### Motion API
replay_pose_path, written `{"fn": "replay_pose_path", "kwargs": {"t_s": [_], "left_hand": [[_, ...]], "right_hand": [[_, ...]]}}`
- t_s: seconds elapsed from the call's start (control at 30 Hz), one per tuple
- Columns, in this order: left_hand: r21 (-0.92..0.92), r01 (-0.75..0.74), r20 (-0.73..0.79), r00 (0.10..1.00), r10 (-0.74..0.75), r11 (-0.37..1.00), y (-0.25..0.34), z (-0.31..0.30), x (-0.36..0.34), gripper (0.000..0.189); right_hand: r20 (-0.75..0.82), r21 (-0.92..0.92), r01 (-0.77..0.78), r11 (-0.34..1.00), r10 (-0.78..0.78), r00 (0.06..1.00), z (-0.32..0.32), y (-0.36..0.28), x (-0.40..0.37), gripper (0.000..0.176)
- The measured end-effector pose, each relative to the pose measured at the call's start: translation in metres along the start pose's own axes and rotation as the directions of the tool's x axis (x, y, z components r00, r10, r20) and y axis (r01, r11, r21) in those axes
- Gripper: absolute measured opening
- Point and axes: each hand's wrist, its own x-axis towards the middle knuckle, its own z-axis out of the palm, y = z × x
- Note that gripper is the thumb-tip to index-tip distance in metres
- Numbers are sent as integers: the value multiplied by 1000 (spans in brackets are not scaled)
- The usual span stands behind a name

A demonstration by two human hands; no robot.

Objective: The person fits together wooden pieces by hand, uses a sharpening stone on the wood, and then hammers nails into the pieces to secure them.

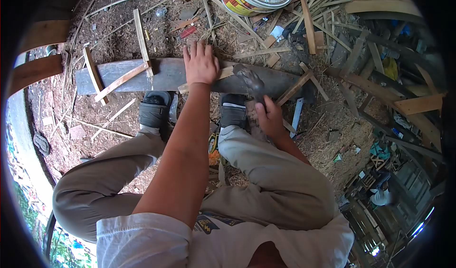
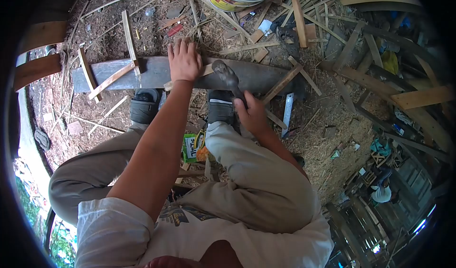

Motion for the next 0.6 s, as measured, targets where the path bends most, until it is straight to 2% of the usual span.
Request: {"fn": "replay_pose_path", "kwargs": {"t_s": [0.07,0.1,0.17,0.2,0.27,0.3,0.37,0.4,0.47,0.5,0.57,0.6], "left_hand": [[2,0,4,1000,0,1000,0,-1,0,38],[1,-4,6,1000,4,1000,0,-2,0,38],[5,-5,6,1000,5,1000,-1,-1,-1,38],[9,-5,1,1000,5,1000,1,-2,0,39],[2,-1,0,1000,1,1000,2,-2,1,39],[-3,2,4,1000,-2,1000,1,-3,0,39],[-3,5,8,1000,-5,1000,0,-4,-3,39],[-13,0,5,1000,0,1000,1,-4,0,39],[1,-10,-4,1000,10,1000,0,-2,1,39],[14,-18,-4,1000,18,1000,0,-2,0,40],[11,-17,-4,1000,17,1000,-1,-1,-1,40],[6,-17,-8,1000,17,1000,-1,0,-1,40]], "right_hand": [[-14,45,187,981,-187,982,-2,2,-2,27],[-11,46,184,982,-183,983,1,6,-3,27],[-5,-134,211,968,-214,977,9,22,-2,28],[-5,-139,215,967,-217,976,9,28,-1,28],[46,-233,48,971,-38,998,13,39,0,30],[53,-230,52,972,-41,998,12,35,0,30],[-38,-12,14,1000,-15,999,4,13,-4,32],[-42,-10,18,1000,-19,999,0,6,-2,32],[-72,107,157,982,-150,986,-8,-4,1,34],[-69,107,156,982,-149,986,-11,-9,3,34],[-71,128,282,951,-275,959,-14,-20,11,37],[-68,130,279,952,-272,960,-16,-27,13,37]]}}
